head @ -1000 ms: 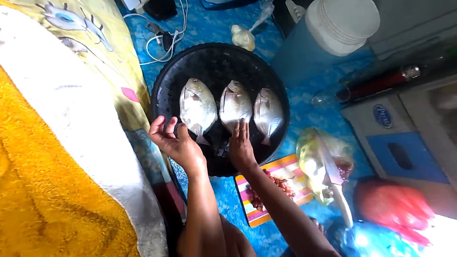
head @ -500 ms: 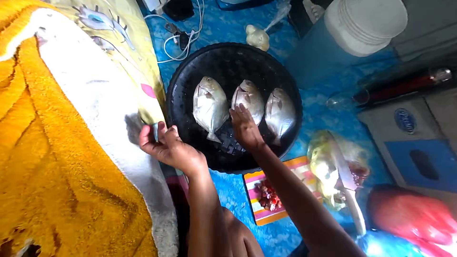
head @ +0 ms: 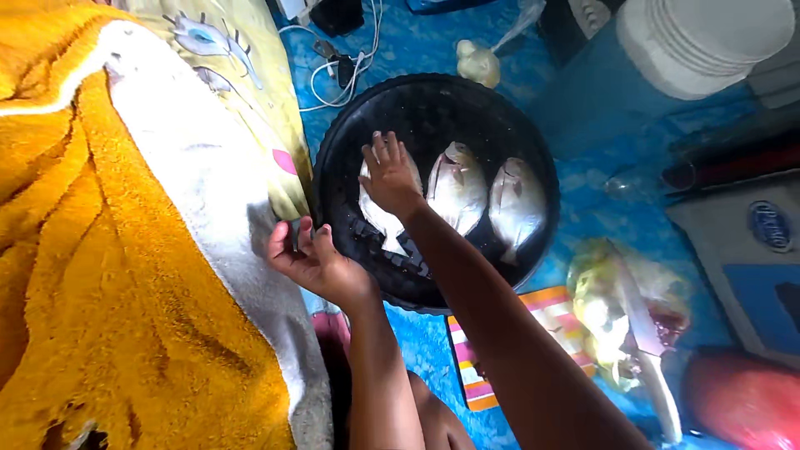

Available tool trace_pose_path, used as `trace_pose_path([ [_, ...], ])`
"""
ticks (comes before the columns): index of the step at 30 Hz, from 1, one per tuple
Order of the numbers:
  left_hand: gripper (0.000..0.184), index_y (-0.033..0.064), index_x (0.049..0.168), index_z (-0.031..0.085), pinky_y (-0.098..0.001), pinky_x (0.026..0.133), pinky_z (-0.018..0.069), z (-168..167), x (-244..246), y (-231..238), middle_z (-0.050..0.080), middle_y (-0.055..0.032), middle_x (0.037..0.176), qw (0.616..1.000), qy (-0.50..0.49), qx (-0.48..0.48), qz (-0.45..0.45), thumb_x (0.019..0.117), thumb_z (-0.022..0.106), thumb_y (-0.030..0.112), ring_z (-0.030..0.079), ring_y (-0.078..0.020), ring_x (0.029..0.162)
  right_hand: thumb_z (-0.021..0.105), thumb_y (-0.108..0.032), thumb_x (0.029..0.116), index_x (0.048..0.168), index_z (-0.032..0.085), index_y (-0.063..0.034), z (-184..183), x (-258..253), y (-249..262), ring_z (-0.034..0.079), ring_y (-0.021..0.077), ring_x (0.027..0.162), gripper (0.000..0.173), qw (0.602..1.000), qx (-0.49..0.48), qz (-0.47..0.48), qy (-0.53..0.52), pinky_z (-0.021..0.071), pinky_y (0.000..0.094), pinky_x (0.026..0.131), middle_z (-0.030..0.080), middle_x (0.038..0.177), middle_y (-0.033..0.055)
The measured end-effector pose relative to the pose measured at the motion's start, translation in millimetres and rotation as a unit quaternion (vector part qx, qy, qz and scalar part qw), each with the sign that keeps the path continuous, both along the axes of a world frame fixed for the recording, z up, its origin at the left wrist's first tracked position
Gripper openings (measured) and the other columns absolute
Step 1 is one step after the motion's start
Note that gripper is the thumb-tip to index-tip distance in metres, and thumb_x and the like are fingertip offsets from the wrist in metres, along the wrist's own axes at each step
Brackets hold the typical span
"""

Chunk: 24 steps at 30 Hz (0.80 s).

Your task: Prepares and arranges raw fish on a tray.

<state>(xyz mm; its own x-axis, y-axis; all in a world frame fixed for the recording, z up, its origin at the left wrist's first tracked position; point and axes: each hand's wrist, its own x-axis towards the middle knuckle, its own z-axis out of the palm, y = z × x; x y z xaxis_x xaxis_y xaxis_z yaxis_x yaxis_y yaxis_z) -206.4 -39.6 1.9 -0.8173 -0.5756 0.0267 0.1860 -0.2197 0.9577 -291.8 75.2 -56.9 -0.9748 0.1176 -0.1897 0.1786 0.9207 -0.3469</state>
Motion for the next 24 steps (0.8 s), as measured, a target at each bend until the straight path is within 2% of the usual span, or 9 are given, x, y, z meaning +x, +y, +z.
trace_pose_path([
  [4,0.041,0.0064,0.129,0.043,-0.0282,0.090,0.0552,-1.0,4.6,3.4,0.052,0.0000,0.119,0.999,0.035,0.009,-0.026,0.0916,0.052,-0.008,0.059,-0.0066,0.107,0.061,-0.010,0.0995,0.147,0.054,0.0017,-30.5,75.7,-11.2,0.031,0.0397,0.154,0.050,0.980,0.014,0.147,0.132,0.0207,0.0542,0.127,0.046,0.158,0.0198],
  [6,0.041,0.0070,0.129,0.043,-0.0280,0.091,0.0557,2.1,6.4,0.9,0.052,0.0003,0.119,0.998,0.052,0.003,-0.030,0.0911,0.052,-0.008,0.059,-0.0072,0.108,0.066,0.002,0.0907,0.132,0.068,0.0006,-38.9,108.4,-4.2,0.048,0.0367,0.145,0.041,0.959,-0.005,0.200,0.203,0.0349,0.0515,0.121,0.060,0.146,0.0174],
  [9,0.041,0.0051,0.128,0.043,-0.0275,0.088,0.0557,7.5,6.6,-2.6,0.051,-0.0007,0.120,0.997,0.066,-0.013,-0.021,0.0904,0.050,-0.010,0.060,-0.0075,0.107,0.058,0.008,0.0921,0.109,0.077,0.0022,-29.7,104.0,12.8,0.066,0.0370,0.123,0.026,0.955,-0.087,0.129,0.251,0.0526,0.0475,0.106,0.071,0.126,0.0200],
  [11,0.041,0.0031,0.130,0.042,-0.0267,0.087,0.0558,6.3,5.3,-1.9,0.050,-0.0010,0.120,0.997,0.072,-0.031,-0.020,0.0912,0.049,-0.009,0.060,-0.0065,0.106,0.051,-0.001,0.0999,0.128,0.068,0.0050,-12.8,72.8,22.6,0.060,0.0396,0.129,0.034,0.976,-0.104,-0.024,0.188,0.0495,0.0484,0.108,0.063,0.138,0.0238],
  [13,0.041,0.0018,0.131,0.042,-0.0277,0.089,0.0555,3.1,4.2,-0.6,0.049,-0.0018,0.121,0.996,0.077,-0.038,-0.021,0.0916,0.049,-0.007,0.058,-0.0073,0.107,0.049,-0.019,0.1076,0.153,0.040,0.0065,-3.9,43.6,29.0,0.041,0.0431,0.147,0.053,0.980,-0.131,-0.124,0.080,0.0356,0.0512,0.120,0.039,0.159,0.0285],
  [15,0.039,0.0030,0.129,0.043,-0.0273,0.089,0.0554,2.8,3.5,-0.4,0.050,-0.0012,0.120,0.997,0.074,-0.033,-0.020,0.0919,0.050,-0.007,0.059,-0.0068,0.107,0.050,-0.030,0.1083,0.159,0.027,0.0079,-16.1,46.4,14.0,0.029,0.0462,0.153,0.067,0.980,-0.107,-0.144,0.084,0.0269,0.0522,0.125,0.027,0.164,0.0326],
  [19,0.040,0.0054,0.129,0.043,-0.0271,0.090,0.0543,7.5,6.5,3.1,0.050,-0.0007,0.121,0.998,0.060,-0.025,-0.026,0.0914,0.050,-0.007,0.058,-0.0082,0.110,0.051,-0.017,0.1053,0.156,0.024,0.0151,-28.3,117.5,-51.1,0.020,0.0511,0.154,0.066,0.989,-0.038,-0.119,0.084,0.0236,0.0538,0.126,0.017,0.163,0.0405],
  [22,0.042,0.0051,0.129,0.043,-0.0271,0.090,0.0544,8.6,8.7,2.2,0.051,-0.0007,0.120,0.997,0.060,-0.032,-0.029,0.0903,0.049,-0.009,0.059,-0.0083,0.108,0.046,-0.001,0.1018,0.148,0.044,0.0135,-16.5,140.4,-82.3,0.032,0.0457,0.152,0.049,0.997,-0.029,-0.064,0.042,0.0296,0.0510,0.123,0.034,0.160,0.0336],
  [24,0.042,0.0050,0.129,0.043,-0.0263,0.089,0.0551,8.8,8.8,-0.6,0.051,-0.0008,0.119,0.998,0.058,-0.029,-0.027,0.0899,0.049,-0.010,0.060,-0.0078,0.107,0.047,-0.004,0.1037,0.151,0.045,0.0080,-12.2,121.8,-70.6,0.029,0.0419,0.154,0.049,0.999,-0.034,0.002,0.031,0.0232,0.0542,0.125,0.036,0.162,0.0259],
])
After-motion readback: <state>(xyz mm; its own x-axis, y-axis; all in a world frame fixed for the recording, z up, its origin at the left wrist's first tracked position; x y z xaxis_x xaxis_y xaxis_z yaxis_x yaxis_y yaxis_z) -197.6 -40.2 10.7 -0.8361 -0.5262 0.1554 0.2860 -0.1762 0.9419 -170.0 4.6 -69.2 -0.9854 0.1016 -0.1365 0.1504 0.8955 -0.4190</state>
